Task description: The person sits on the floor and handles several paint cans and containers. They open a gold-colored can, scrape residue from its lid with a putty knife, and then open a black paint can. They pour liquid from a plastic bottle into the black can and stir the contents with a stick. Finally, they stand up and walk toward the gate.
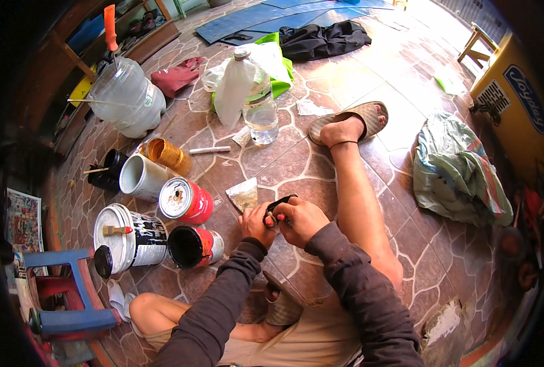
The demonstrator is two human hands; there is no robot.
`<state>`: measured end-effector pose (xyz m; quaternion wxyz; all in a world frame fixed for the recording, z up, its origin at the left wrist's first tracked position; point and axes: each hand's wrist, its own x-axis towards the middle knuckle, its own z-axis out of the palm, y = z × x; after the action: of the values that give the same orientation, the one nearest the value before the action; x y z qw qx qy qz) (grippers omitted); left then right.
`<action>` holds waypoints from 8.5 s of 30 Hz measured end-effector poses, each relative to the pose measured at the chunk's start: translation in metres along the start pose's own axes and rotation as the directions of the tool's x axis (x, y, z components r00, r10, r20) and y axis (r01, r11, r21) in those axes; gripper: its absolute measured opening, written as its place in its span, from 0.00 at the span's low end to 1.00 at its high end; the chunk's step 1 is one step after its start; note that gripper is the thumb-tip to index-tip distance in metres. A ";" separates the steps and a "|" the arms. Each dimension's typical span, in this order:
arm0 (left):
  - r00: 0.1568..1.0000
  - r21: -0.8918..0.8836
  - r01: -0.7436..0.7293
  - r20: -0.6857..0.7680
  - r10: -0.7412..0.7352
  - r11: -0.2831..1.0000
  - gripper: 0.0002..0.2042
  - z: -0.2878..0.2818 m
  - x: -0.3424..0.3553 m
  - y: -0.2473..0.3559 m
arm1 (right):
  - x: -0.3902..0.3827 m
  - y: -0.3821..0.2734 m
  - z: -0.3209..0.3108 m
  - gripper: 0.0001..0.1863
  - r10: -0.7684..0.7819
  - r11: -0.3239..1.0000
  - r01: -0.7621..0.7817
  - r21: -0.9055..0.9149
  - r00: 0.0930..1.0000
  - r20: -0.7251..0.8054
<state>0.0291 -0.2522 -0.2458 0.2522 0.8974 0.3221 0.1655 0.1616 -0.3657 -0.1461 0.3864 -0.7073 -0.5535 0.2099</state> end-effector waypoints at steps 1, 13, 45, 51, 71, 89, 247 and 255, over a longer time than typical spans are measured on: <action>1.000 0.005 -0.006 -0.005 0.006 1.000 0.23 0.000 0.000 0.000 | 0.000 -0.001 0.002 0.11 -0.012 0.999 0.012 -0.031 1.000 0.002; 1.000 -0.002 0.031 -0.003 -0.031 1.000 0.24 -0.001 0.000 0.002 | 0.008 0.016 -0.001 0.07 0.114 0.958 -0.057 0.283 0.975 -0.191; 0.994 0.011 0.093 0.063 -0.093 0.996 0.28 -0.004 0.001 0.004 | 0.004 0.032 0.013 0.08 0.166 0.986 -0.162 0.035 0.969 -0.186; 0.991 0.048 0.098 0.082 -0.101 0.994 0.30 -0.004 0.000 0.003 | 0.003 0.019 -0.014 0.09 0.143 0.980 -0.111 0.165 0.970 -0.197; 0.988 -0.010 0.131 0.078 -0.130 0.991 0.30 -0.002 -0.002 -0.001 | 0.003 0.023 -0.028 0.10 0.187 0.963 -0.147 0.227 0.969 -0.164; 0.990 0.011 0.109 0.090 -0.110 0.994 0.29 0.000 -0.001 -0.004 | 0.000 0.011 0.010 0.06 -0.001 0.998 -0.002 -0.063 0.999 -0.054; 0.594 -0.572 -0.295 -0.737 -0.322 0.765 0.04 -0.317 -0.064 0.102 | -0.050 -0.220 -0.017 0.54 -0.325 0.919 0.278 -0.281 0.935 -0.139; 0.779 -0.889 -0.228 -0.412 -0.473 0.397 0.12 -0.363 -0.088 0.053 | -0.050 -0.198 -0.028 0.54 -0.357 0.930 0.322 -0.176 0.907 -0.226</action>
<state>-0.1762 -0.2201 0.0693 0.5910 0.4759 0.3111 0.5722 0.0443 -0.4044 0.0187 0.4360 -0.6455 -0.6270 0.0093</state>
